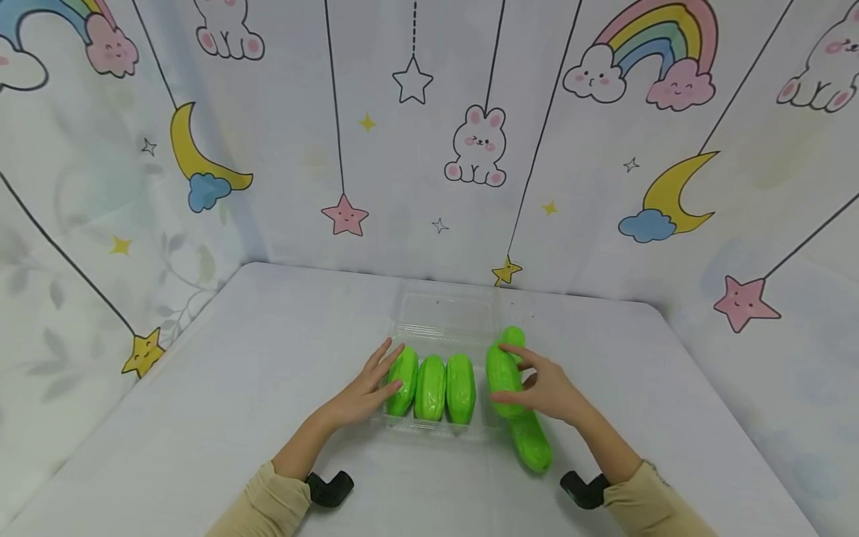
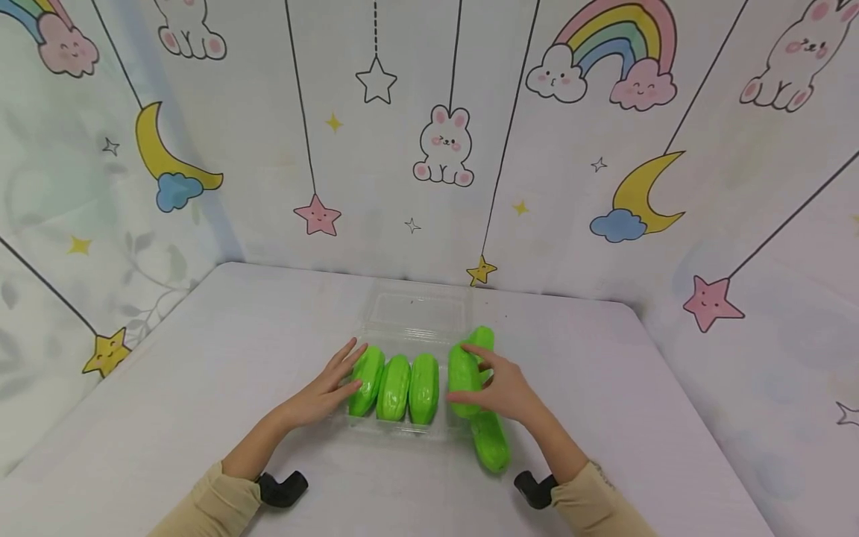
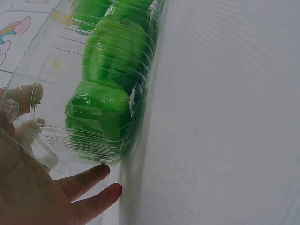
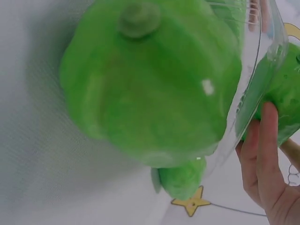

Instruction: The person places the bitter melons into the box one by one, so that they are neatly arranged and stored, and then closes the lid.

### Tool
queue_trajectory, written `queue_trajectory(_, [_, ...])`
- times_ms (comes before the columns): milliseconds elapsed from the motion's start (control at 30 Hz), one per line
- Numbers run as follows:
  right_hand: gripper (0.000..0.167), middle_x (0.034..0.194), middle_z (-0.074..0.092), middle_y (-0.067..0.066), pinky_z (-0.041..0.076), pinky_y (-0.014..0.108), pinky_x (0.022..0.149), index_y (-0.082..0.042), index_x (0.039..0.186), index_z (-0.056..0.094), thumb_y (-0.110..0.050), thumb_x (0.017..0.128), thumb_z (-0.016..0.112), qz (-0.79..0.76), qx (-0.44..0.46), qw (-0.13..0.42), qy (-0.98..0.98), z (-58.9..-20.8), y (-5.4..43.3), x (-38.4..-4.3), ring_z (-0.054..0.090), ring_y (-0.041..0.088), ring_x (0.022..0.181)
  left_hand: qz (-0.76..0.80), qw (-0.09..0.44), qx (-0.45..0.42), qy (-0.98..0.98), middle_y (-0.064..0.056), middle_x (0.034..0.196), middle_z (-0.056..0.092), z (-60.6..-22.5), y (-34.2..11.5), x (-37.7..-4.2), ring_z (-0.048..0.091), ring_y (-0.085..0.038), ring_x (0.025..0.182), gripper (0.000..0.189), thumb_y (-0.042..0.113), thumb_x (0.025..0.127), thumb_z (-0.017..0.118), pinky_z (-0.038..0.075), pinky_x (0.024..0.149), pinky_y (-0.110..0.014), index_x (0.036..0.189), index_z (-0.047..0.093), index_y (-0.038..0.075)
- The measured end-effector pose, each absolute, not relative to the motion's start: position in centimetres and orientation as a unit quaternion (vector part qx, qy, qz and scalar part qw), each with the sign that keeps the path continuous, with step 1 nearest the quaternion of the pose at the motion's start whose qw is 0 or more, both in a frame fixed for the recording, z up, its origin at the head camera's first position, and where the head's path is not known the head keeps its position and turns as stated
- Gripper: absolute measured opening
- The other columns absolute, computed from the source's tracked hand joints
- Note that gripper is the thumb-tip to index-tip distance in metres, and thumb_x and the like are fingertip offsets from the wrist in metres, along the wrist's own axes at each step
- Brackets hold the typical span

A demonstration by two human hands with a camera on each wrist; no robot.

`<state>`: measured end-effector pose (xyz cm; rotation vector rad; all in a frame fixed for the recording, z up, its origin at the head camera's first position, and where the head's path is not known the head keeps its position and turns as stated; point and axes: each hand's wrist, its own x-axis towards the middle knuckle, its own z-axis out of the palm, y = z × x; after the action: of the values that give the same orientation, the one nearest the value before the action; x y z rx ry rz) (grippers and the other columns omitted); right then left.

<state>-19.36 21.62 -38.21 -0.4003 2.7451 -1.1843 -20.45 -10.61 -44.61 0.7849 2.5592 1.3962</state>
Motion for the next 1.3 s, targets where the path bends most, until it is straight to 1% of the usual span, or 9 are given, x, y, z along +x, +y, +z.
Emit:
queue_trajectory(100, [0.084, 0.111, 0.056, 0.019, 0.048, 0.028, 0.057, -0.017, 0.137, 0.043, -0.039, 0.065, 0.081, -0.363, -0.141, 0.044, 0.920, -38.3, 21.2, -19.5, 0.057, 0.017, 0.071, 0.463, 0.061, 0.259, 0.845, -0.012, 0.152, -0.007, -44.7, -10.6, -20.4, 0.001, -0.036, 0.137, 0.060, 0.028, 0.098, 0.043, 0.020, 0.099, -0.062, 0.149, 0.012, 0.017])
queue_trajectory(200, [0.085, 0.108, 0.057, 0.017, 0.046, 0.027, 0.054, -0.015, 0.136, 0.044, -0.043, 0.064, 0.081, -0.341, -0.159, 0.027, 0.926, -38.5, 20.8, -19.5, 0.053, 0.015, 0.062, 0.465, 0.059, 0.260, 0.844, -0.011, 0.152, -0.007, -44.7, -10.6, -20.5, 0.000, -0.036, 0.137, 0.060, 0.028, 0.098, 0.043, 0.020, 0.099, -0.063, 0.148, 0.013, 0.016])
queue_trajectory(367, [0.090, 0.105, 0.058, 0.009, 0.042, 0.026, 0.049, -0.020, 0.136, 0.045, -0.054, 0.060, 0.079, -0.288, -0.163, 0.001, 0.944, -39.1, 20.2, -19.4, 0.047, 0.010, 0.053, 0.464, 0.059, 0.261, 0.845, -0.011, 0.152, -0.007, -44.7, -10.6, -20.5, 0.000, -0.036, 0.137, 0.061, 0.027, 0.098, 0.043, 0.019, 0.100, -0.063, 0.148, 0.012, 0.014])
queue_trajectory(533, [0.093, 0.104, 0.060, 0.004, 0.043, 0.028, 0.055, -0.025, 0.135, 0.046, -0.063, 0.056, 0.075, -0.223, -0.153, -0.022, 0.963, -39.6, 19.8, -19.4, 0.056, 0.015, 0.078, 0.462, 0.060, 0.261, 0.846, -0.012, 0.152, -0.007, -44.7, -10.6, -20.5, 0.000, -0.036, 0.137, 0.060, 0.026, 0.098, 0.043, 0.019, 0.100, -0.062, 0.148, 0.012, 0.016])
queue_trajectory(667, [0.094, 0.115, 0.059, 0.011, 0.048, 0.036, 0.060, -0.027, 0.135, 0.046, -0.069, 0.055, 0.071, -0.184, -0.150, -0.037, 0.971, -39.7, 19.5, -19.3, 0.056, 0.029, 0.102, 0.465, 0.062, 0.259, 0.845, -0.011, 0.152, -0.008, -44.7, -10.7, -20.5, 0.000, -0.036, 0.137, 0.060, 0.025, 0.098, 0.043, 0.019, 0.100, -0.062, 0.149, 0.012, 0.018])
queue_trajectory(833, [0.095, 0.122, 0.054, 0.019, 0.049, 0.039, 0.056, -0.028, 0.136, 0.045, -0.070, 0.055, 0.070, -0.160, -0.146, -0.047, 0.975, -40.0, 19.3, -19.2, 0.052, 0.037, 0.108, 0.472, 0.064, 0.259, 0.841, -0.011, 0.152, -0.007, -44.6, -10.7, -20.4, 0.000, -0.035, 0.137, 0.059, 0.026, 0.098, 0.043, 0.021, 0.099, -0.062, 0.148, 0.013, 0.017])
queue_trajectory(967, [0.094, 0.121, 0.054, 0.019, 0.048, 0.038, 0.056, -0.029, 0.136, 0.045, -0.068, 0.055, 0.072, -0.158, -0.147, -0.057, 0.975, -40.4, 19.2, -19.2, 0.053, 0.036, 0.105, 0.471, 0.063, 0.259, 0.841, -0.012, 0.152, -0.007, -44.6, -10.7, -20.5, 0.000, -0.035, 0.137, 0.059, 0.027, 0.098, 0.043, 0.021, 0.099, -0.062, 0.148, 0.013, 0.017])
queue_trajectory(1167, [0.091, 0.115, 0.049, 0.011, 0.040, 0.025, 0.048, -0.026, 0.134, 0.049, -0.065, 0.055, 0.074, -0.166, -0.155, -0.069, 0.971, -40.7, 19.2, -19.3, 0.052, 0.020, 0.079, 0.469, 0.063, 0.260, 0.842, -0.012, 0.152, -0.007, -44.7, -10.6, -20.6, -0.001, -0.035, 0.137, 0.060, 0.027, 0.098, 0.043, 0.021, 0.099, -0.062, 0.148, 0.013, 0.018])
queue_trajectory(1300, [0.088, 0.116, 0.046, 0.012, 0.038, 0.024, 0.047, -0.024, 0.132, 0.051, -0.062, 0.057, 0.075, -0.178, -0.154, -0.071, 0.969, -40.7, 19.2, -19.4, 0.048, 0.016, 0.069, 0.465, 0.062, 0.259, 0.844, -0.012, 0.152, -0.007, -44.7, -10.6, -20.6, -0.001, -0.036, 0.137, 0.059, 0.026, 0.098, 0.043, 0.021, 0.099, -0.063, 0.148, 0.012, 0.018])
